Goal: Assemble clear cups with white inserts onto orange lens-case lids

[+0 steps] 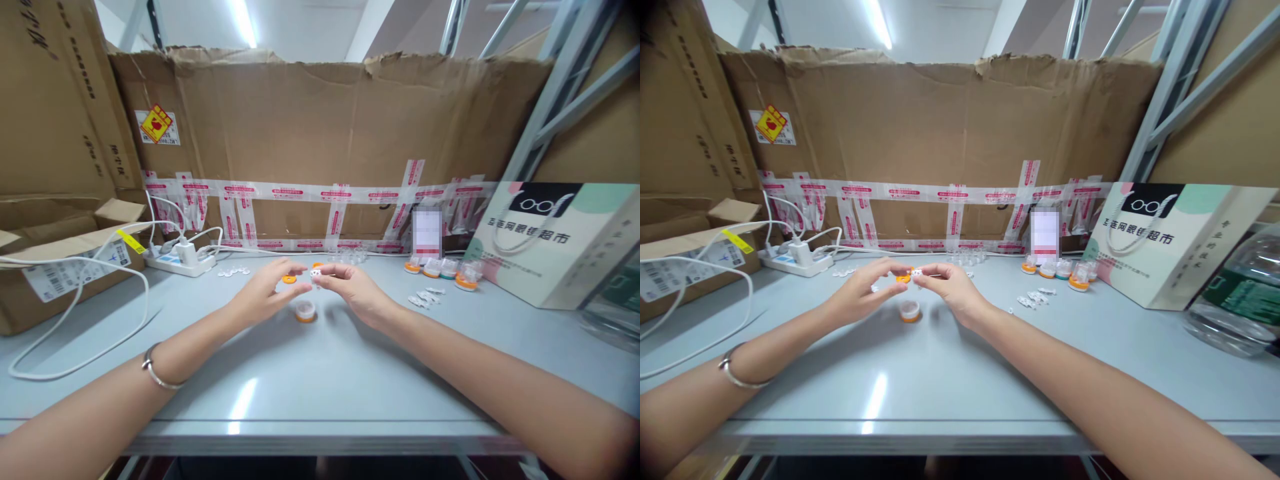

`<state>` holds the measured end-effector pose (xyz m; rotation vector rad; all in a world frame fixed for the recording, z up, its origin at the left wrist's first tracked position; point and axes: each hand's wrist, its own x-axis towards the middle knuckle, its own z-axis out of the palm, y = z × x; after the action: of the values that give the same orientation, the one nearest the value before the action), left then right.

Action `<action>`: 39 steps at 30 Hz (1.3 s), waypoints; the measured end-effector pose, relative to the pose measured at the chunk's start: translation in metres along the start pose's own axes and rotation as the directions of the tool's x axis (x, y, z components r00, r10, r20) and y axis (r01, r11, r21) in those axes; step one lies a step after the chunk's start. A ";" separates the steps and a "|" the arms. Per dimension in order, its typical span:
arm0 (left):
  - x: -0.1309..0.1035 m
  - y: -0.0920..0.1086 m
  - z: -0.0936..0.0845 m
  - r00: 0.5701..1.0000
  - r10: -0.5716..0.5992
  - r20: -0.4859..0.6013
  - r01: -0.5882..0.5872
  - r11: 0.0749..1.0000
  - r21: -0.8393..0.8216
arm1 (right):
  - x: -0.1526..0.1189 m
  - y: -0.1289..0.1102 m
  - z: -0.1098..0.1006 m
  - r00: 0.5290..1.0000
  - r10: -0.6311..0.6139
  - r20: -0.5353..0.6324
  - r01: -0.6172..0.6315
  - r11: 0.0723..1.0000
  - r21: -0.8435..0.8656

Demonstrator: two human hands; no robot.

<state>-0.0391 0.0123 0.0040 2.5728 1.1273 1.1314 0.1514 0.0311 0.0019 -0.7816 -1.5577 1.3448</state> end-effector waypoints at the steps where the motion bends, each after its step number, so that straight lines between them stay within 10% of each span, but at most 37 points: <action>1: 0.000 -0.004 0.000 0.996 -0.052 0.070 0.052 0.999 -0.002 | 0.002 0.002 -0.003 1.000 0.011 -0.024 -0.012 1.000 -0.028; 7: -0.004 -0.017 0.009 0.926 -0.124 0.357 0.113 0.992 0.051 | 0.005 0.011 -0.006 0.998 0.042 0.045 -0.036 0.991 -0.128; 14: -0.003 -0.016 0.015 0.936 -0.090 0.340 0.087 0.996 0.026 | 0.002 0.018 0.002 0.982 0.041 0.185 -0.002 0.979 -0.203; 39: -0.003 -0.020 0.016 0.937 -0.097 0.334 0.110 0.994 -0.022 | 0.005 0.020 0.000 0.996 -0.036 0.086 0.062 0.948 -0.311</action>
<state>-0.0411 0.0273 -0.0165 2.5123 1.1266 0.6542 0.1474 0.0398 -0.0159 -0.8834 -1.8713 1.1167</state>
